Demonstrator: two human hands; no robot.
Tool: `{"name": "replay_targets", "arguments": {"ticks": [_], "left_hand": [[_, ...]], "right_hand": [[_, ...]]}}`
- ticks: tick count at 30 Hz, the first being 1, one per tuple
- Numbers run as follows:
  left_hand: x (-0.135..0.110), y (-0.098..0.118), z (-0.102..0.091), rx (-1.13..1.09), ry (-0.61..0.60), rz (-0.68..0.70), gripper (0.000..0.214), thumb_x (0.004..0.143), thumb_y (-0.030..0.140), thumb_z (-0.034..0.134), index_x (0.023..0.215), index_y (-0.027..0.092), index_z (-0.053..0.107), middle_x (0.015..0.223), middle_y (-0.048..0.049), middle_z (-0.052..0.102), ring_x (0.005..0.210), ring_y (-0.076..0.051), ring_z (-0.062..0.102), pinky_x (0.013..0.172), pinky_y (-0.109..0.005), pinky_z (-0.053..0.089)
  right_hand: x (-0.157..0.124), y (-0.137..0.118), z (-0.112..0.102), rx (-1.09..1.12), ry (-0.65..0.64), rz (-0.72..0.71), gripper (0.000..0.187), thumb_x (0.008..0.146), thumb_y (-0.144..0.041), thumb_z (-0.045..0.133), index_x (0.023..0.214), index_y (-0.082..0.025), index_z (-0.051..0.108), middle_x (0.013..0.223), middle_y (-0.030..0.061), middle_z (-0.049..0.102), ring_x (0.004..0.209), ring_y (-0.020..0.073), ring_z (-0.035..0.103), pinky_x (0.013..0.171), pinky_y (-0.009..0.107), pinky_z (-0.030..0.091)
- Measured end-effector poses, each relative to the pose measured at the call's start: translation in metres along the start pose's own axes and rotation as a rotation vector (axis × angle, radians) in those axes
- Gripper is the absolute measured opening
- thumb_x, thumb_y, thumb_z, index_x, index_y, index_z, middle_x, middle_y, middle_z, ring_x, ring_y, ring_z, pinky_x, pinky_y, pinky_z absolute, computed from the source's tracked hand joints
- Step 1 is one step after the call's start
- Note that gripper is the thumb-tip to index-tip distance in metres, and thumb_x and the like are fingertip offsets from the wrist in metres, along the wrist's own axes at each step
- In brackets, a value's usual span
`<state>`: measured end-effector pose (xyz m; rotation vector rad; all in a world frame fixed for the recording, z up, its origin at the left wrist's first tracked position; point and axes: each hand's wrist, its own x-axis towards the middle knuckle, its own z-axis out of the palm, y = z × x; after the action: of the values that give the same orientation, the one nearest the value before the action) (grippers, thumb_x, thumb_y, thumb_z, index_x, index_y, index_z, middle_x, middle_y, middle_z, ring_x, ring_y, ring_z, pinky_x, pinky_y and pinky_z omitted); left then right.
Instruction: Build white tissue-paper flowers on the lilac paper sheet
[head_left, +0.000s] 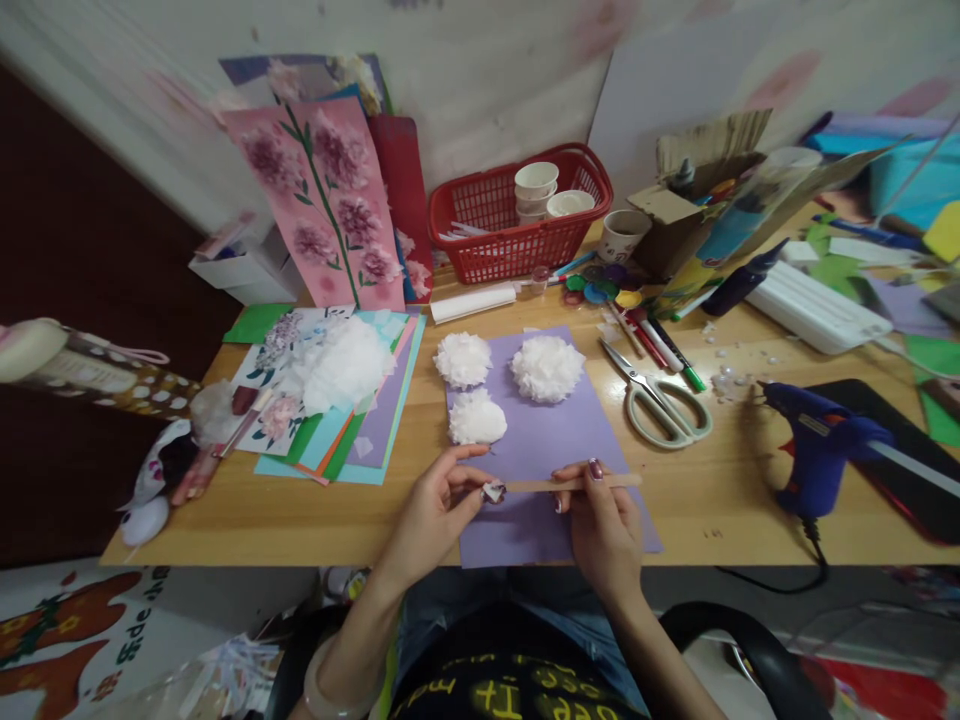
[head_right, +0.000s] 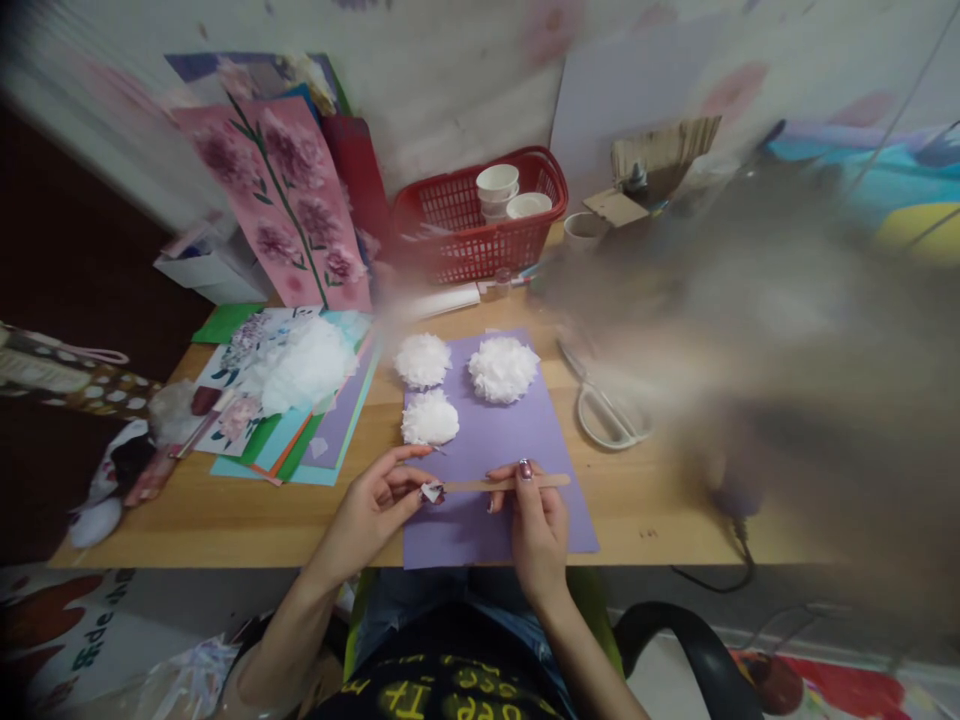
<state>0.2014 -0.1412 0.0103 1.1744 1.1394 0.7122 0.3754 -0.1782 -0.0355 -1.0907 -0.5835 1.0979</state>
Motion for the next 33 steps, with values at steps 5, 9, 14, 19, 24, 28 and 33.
{"name": "replay_targets", "arguments": {"ticks": [5,9,14,19,24,28,33], "left_hand": [[-0.002,0.005,0.0,-0.01,-0.002,-0.001,0.041,0.084,0.024,0.061,0.124,0.018,0.051,0.095,-0.0049,0.074,0.087,-0.017,0.07,0.085,-0.031,0.052],[-0.002,0.008,-0.002,-0.025,-0.017,-0.003,0.046,0.084,0.027,0.063,0.127,0.017,0.049,0.096,-0.0065,0.075,0.088,-0.018,0.07,0.086,-0.032,0.053],[-0.002,0.008,-0.002,-0.032,-0.01,-0.031,0.054,0.079,0.026,0.07,0.127,0.017,0.048,0.094,-0.0065,0.075,0.091,-0.018,0.07,0.086,-0.032,0.054],[-0.006,0.006,-0.004,-0.015,0.052,-0.028,0.052,0.077,0.025,0.072,0.124,0.017,0.051,0.09,-0.005,0.075,0.087,-0.017,0.071,0.086,-0.032,0.054],[-0.007,0.01,-0.013,0.062,0.228,0.039,0.047,0.074,0.027,0.074,0.117,0.017,0.056,0.088,-0.0039,0.074,0.08,-0.017,0.071,0.076,-0.028,0.055],[0.006,0.013,-0.011,0.147,0.373,0.167,0.044,0.073,0.025,0.074,0.113,0.017,0.059,0.087,-0.0036,0.073,0.08,-0.017,0.072,0.081,-0.03,0.056],[0.026,0.003,-0.001,0.231,0.564,0.249,0.046,0.071,0.022,0.073,0.115,0.015,0.06,0.084,-0.0053,0.075,0.083,-0.019,0.072,0.086,-0.034,0.057]], "right_hand": [[-0.001,0.001,-0.001,0.005,-0.013,-0.003,0.037,0.091,-0.05,0.058,0.075,-0.019,0.07,0.059,0.0002,0.06,0.057,0.0148,0.054,0.06,0.03,0.041],[-0.001,0.001,-0.001,0.009,-0.021,-0.005,0.037,0.092,-0.049,0.057,0.076,-0.019,0.07,0.059,0.0002,0.059,0.057,0.0143,0.053,0.061,0.03,0.042],[-0.001,0.002,-0.002,0.019,-0.021,-0.003,0.037,0.092,-0.049,0.058,0.076,-0.019,0.07,0.06,0.0002,0.06,0.059,0.0147,0.054,0.062,0.03,0.043],[0.0,-0.002,-0.002,0.085,0.014,0.002,0.036,0.089,-0.05,0.061,0.073,-0.02,0.071,0.06,0.0004,0.06,0.057,0.0146,0.054,0.06,0.03,0.042],[0.001,-0.004,0.0,0.14,0.032,0.01,0.035,0.087,-0.051,0.064,0.073,-0.02,0.071,0.057,-0.0001,0.059,0.056,0.0144,0.053,0.058,0.029,0.042],[0.0,-0.001,0.0,0.12,0.034,0.006,0.035,0.091,-0.05,0.06,0.075,-0.02,0.072,0.06,0.0,0.06,0.06,0.0138,0.054,0.061,0.028,0.043],[0.001,-0.004,0.004,-0.09,-0.001,-0.087,0.037,0.097,-0.046,0.051,0.081,-0.02,0.073,0.066,0.0002,0.062,0.068,0.0136,0.058,0.069,0.027,0.046]]}}
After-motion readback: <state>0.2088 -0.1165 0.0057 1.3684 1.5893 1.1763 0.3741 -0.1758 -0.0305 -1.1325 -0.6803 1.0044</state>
